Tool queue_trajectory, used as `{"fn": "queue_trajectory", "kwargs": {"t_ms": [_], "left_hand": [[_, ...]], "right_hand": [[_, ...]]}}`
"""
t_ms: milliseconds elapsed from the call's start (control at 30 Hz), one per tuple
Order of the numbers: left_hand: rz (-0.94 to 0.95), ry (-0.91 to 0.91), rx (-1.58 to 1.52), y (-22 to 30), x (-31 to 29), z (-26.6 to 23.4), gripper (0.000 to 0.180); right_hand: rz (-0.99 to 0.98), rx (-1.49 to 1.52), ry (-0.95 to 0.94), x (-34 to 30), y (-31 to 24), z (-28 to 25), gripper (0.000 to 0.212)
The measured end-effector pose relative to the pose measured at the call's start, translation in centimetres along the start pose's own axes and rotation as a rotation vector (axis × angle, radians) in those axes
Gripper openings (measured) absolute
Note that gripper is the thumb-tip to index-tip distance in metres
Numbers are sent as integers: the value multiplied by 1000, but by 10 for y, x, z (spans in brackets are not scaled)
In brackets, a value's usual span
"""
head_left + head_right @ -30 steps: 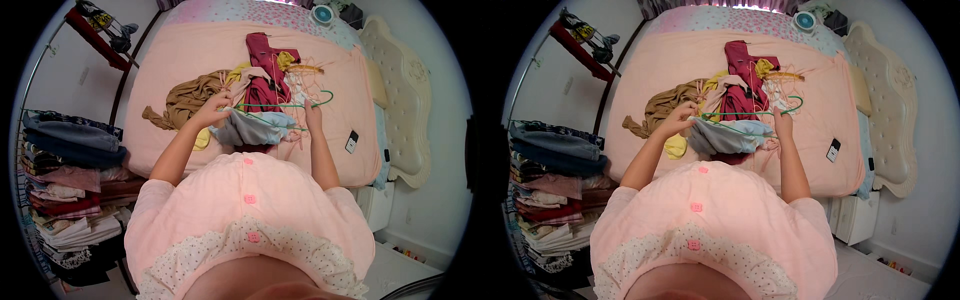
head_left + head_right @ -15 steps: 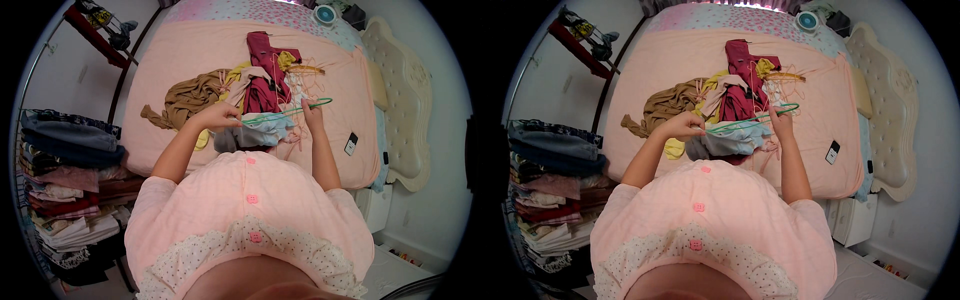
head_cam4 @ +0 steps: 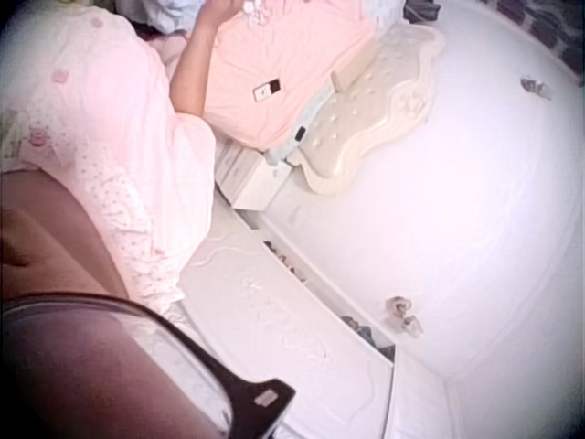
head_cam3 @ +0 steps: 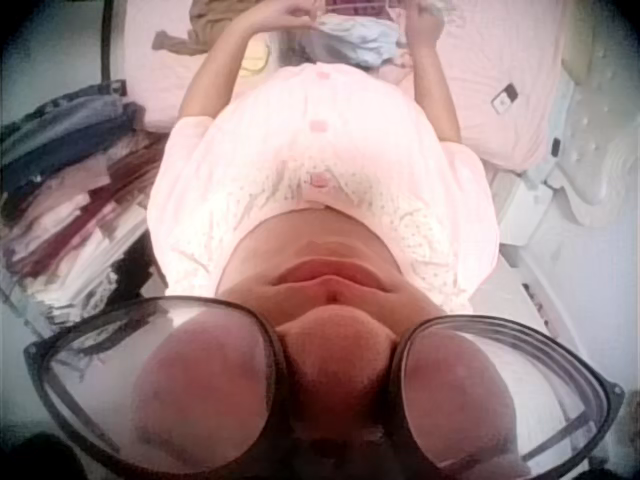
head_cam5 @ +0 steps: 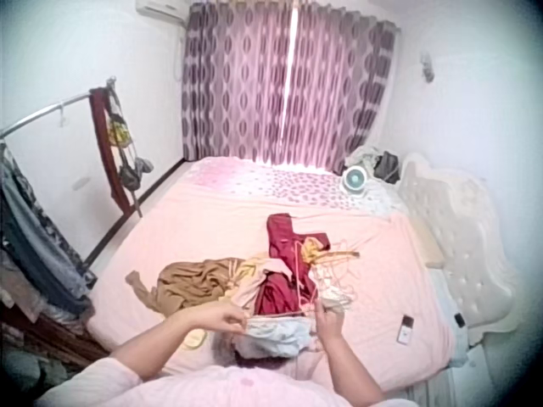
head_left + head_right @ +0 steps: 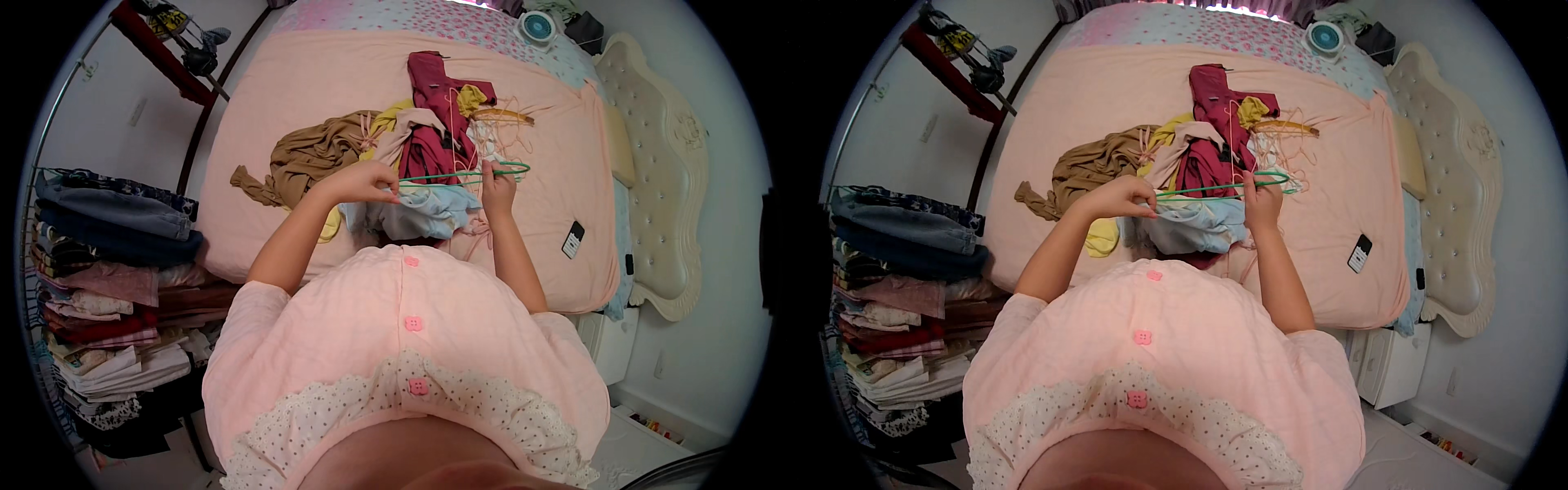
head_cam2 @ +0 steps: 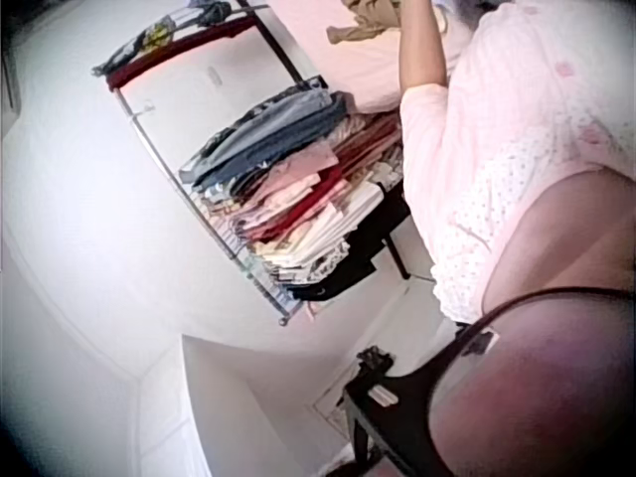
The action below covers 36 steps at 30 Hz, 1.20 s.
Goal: The person takes a pair of shorts from a pile on a bed, places them on a hanger, and hangs them on a clothing rack. They then pick up a jacket from the bed and fasten its zipper by hand.
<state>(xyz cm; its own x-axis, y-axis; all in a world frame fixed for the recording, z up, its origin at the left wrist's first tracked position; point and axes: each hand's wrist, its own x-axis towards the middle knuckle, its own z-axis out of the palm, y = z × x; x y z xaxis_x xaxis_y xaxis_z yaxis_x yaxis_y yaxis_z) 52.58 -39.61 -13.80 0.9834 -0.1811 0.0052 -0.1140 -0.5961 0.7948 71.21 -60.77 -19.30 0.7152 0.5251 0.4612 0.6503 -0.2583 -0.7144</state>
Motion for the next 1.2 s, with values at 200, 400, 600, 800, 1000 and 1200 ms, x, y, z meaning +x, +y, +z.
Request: {"fn": "queue_trajectory", "kwargs": {"t_ms": [200, 400, 600, 800, 1000, 1200], "left_hand": [[33, 13, 19, 3, 6, 4, 20], [92, 39, 58, 9, 16, 10, 22], [67, 205, 158, 11, 19, 17, 20], [-60, 568, 708, 4, 0, 7, 33], [-234, 938, 190, -24, -14, 13, 35], [-170, 868, -101, -26, -20, 14, 15]], "right_hand": [[-1, 204, 6, -15, -16, 14, 29], [-58, 13, -194, -26, -48, 29, 16], [105, 320, -245, -33, -39, 44, 22], [365, 551, -121, -33, -11, 42, 25], [556, 729, -55, -28, 1, 23, 24], [471, 540, -61, -28, 20, 4, 26]]}}
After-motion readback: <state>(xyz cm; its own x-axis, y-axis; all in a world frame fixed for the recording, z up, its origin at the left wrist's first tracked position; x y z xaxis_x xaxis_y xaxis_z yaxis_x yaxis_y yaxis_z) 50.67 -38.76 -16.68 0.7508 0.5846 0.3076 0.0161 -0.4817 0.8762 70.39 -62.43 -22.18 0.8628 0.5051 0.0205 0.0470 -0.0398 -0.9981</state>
